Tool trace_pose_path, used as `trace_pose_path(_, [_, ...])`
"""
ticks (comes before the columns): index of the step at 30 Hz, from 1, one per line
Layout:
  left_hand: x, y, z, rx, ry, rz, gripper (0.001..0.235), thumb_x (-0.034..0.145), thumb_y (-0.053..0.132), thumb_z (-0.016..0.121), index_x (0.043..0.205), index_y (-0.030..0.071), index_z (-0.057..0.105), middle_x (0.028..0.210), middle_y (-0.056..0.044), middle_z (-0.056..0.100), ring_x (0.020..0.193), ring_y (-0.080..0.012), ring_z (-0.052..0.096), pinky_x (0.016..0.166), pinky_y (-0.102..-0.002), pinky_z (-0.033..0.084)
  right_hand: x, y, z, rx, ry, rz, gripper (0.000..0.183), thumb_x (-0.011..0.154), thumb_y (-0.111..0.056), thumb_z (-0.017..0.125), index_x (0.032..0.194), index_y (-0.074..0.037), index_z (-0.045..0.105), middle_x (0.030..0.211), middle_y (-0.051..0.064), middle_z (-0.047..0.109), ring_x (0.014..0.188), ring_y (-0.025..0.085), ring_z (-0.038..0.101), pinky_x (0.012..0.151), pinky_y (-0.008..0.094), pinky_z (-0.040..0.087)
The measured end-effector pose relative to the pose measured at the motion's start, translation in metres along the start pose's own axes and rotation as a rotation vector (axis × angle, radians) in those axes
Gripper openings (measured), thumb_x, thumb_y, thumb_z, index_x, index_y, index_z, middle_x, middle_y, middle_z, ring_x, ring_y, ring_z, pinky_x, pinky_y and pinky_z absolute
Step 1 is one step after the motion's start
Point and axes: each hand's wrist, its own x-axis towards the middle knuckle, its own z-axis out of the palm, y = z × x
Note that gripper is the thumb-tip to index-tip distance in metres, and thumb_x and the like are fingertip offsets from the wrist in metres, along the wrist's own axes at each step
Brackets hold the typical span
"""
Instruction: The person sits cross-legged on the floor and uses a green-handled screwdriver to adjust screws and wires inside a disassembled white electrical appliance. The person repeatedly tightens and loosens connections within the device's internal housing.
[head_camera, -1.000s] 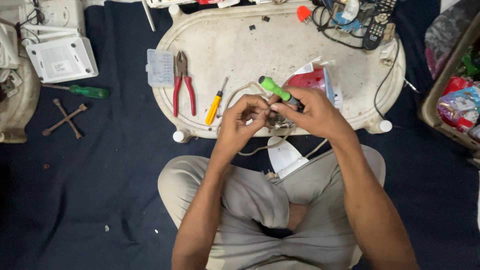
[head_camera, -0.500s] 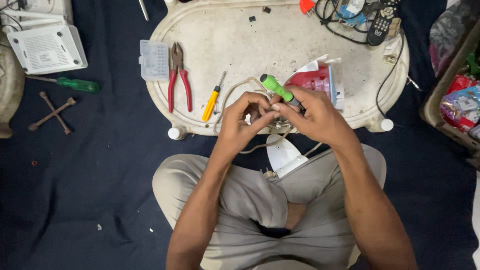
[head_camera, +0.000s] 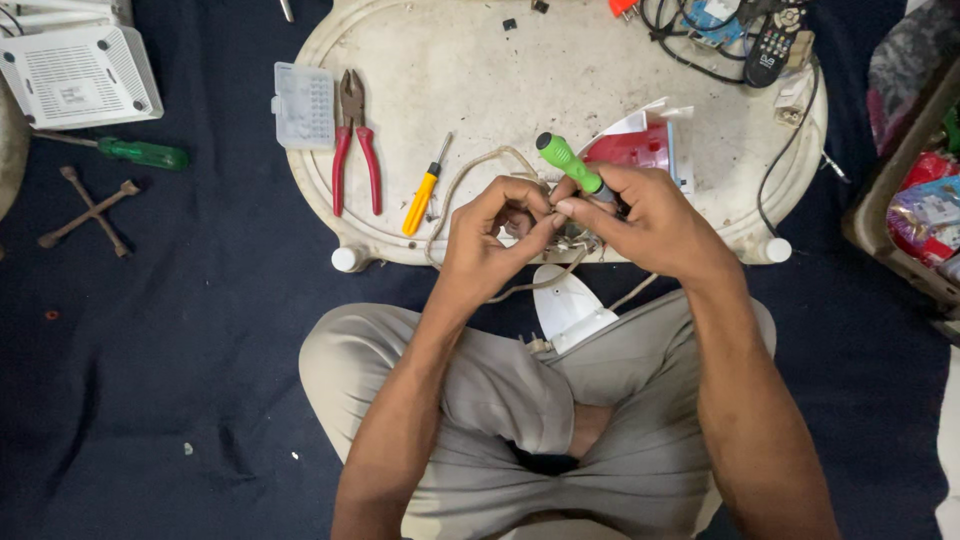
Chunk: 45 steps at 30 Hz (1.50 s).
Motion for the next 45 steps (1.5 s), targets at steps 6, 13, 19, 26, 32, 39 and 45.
trace_pose_path(6, [-0.001,-0.004,-0.002,0.068,0.014,0.002,0.015,0.093,0.001,0.079,0.103,0.001,0.068,0.095,0.0,0.07,0.079,-0.0041,0.058,0.069,-0.02,0.047,-0.002,-0.002,-0.003,0.042,-0.02,0.049,0.025,0.096,-0.019,0.071,0.117,-0.007,0.073,0.084,-0.004,0.073,0.07,0.003,0.058,0.06,0.022,0.047])
trace_pose_path(13, [-0.003,-0.012,-0.002,0.002,0.035,0.013,0.016,0.094,0.002,0.077,0.107,0.002,0.067,0.098,-0.001,0.072,0.085,-0.0041,0.062,0.073,-0.02,0.05,0.001,-0.004,-0.002,-0.082,0.012,-0.058,0.021,0.095,-0.016,0.072,0.112,-0.004,0.073,0.085,0.0,0.072,0.073,0.007,0.063,0.064,0.024,0.05])
trace_pose_path(19, [-0.005,-0.017,0.004,-0.053,0.046,0.006,0.021,0.095,-0.002,0.078,0.11,0.001,0.064,0.103,-0.003,0.068,0.084,-0.005,0.058,0.072,-0.021,0.048,-0.005,0.0,0.006,0.165,0.113,0.06,0.019,0.1,-0.014,0.068,0.114,-0.002,0.071,0.087,-0.006,0.065,0.076,0.001,0.055,0.065,0.019,0.046])
trace_pose_path(26, [-0.009,-0.018,-0.007,-0.063,0.034,0.008,0.025,0.101,-0.003,0.066,0.125,-0.001,0.059,0.115,-0.007,0.069,0.102,-0.0097,0.066,0.087,-0.023,0.054,-0.004,0.008,0.009,0.104,0.156,-0.071,0.018,0.104,-0.013,0.068,0.118,-0.001,0.07,0.094,-0.005,0.066,0.084,0.001,0.057,0.073,0.019,0.047])
trace_pose_path(32, [-0.016,-0.022,-0.011,-0.184,0.111,-0.073,0.023,0.105,-0.002,0.06,0.128,0.001,0.057,0.116,-0.009,0.072,0.106,-0.0121,0.069,0.091,-0.025,0.056,-0.004,0.008,0.012,0.091,0.196,-0.036,0.016,0.104,-0.012,0.069,0.116,-0.002,0.071,0.086,-0.007,0.061,0.072,0.0,0.048,0.062,0.019,0.038])
trace_pose_path(39, [-0.022,-0.009,-0.016,0.193,0.069,0.016,0.026,0.094,0.001,0.074,0.119,0.001,0.065,0.112,-0.006,0.071,0.094,-0.0104,0.069,0.08,-0.024,0.056,-0.003,0.008,0.014,0.066,0.227,-0.043,0.013,0.105,-0.01,0.069,0.115,-0.002,0.071,0.084,-0.008,0.06,0.068,-0.001,0.044,0.059,0.019,0.036])
trace_pose_path(45, [-0.02,-0.001,-0.005,0.47,0.047,0.09,0.029,0.086,0.008,0.085,0.11,0.004,0.069,0.097,-0.006,0.071,0.079,-0.0138,0.067,0.067,-0.026,0.054,-0.003,0.006,0.015,0.041,0.247,-0.06,0.012,0.105,-0.01,0.07,0.114,-0.001,0.071,0.086,-0.007,0.062,0.071,-0.002,0.045,0.06,0.019,0.036])
